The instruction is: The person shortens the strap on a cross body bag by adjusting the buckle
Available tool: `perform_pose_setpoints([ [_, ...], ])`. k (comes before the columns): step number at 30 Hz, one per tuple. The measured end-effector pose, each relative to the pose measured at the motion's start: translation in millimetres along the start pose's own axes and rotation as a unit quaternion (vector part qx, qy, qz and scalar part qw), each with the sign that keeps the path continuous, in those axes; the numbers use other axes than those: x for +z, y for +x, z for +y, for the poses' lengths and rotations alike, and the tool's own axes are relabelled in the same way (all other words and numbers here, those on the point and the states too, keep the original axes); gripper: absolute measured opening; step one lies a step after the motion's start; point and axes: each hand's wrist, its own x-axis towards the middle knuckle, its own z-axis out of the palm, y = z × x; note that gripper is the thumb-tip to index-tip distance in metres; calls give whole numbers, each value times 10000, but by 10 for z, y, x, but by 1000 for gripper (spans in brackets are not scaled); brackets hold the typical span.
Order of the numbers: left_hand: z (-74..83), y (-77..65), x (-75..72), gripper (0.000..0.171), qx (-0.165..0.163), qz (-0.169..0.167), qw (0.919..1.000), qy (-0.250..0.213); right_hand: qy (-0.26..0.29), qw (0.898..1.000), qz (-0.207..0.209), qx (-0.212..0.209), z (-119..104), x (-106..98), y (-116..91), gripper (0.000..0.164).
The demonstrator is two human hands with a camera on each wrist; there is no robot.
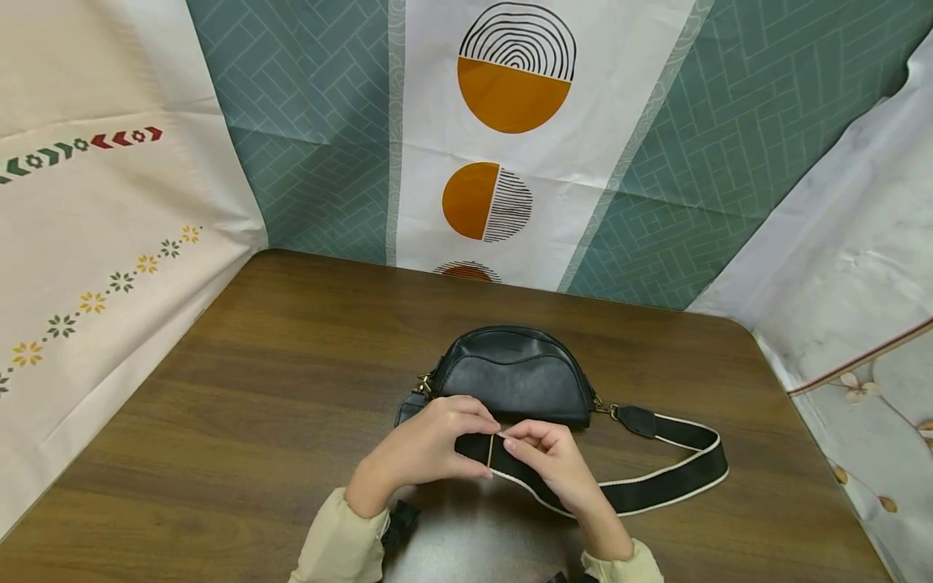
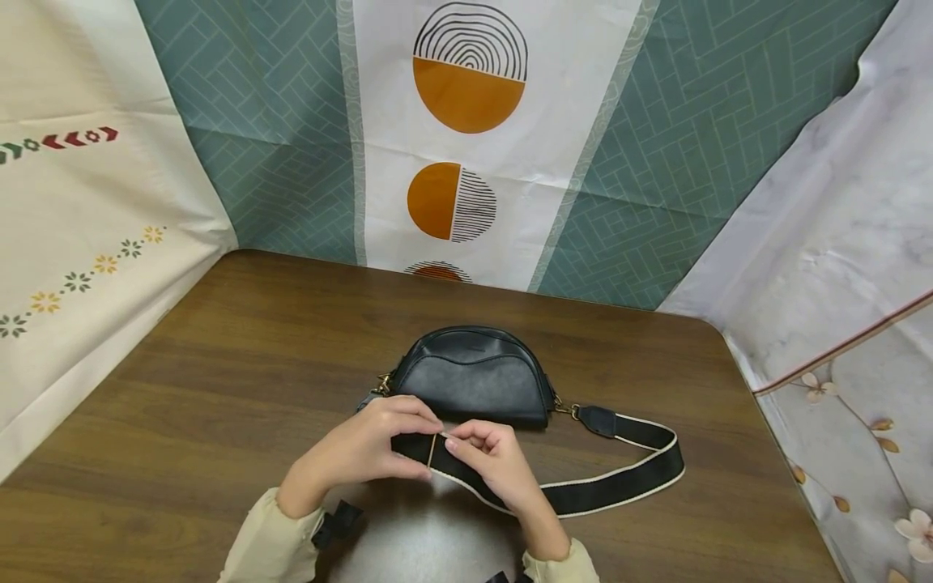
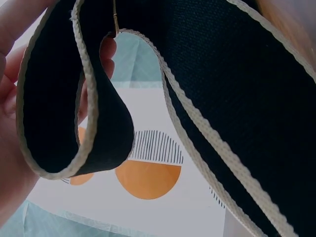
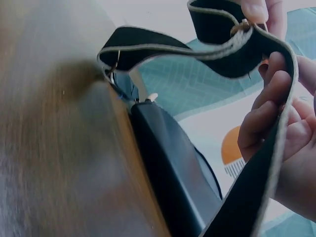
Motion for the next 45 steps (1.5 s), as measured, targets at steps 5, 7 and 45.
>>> perform_pose_setpoints([
  [5,-8,-7,-11,35,-85,1,9999,-87,10,9998,-146,143,8,-70,-59,15],
  [7,-7,-7,-12,35,-109,-10,9999,-111,-14,9998,-186,99,11,-87,-71,14],
  [45,-4,30,25,36,-250,-170,9995,-133,-29,9998,-102,-180,10,-80,-15,13],
])
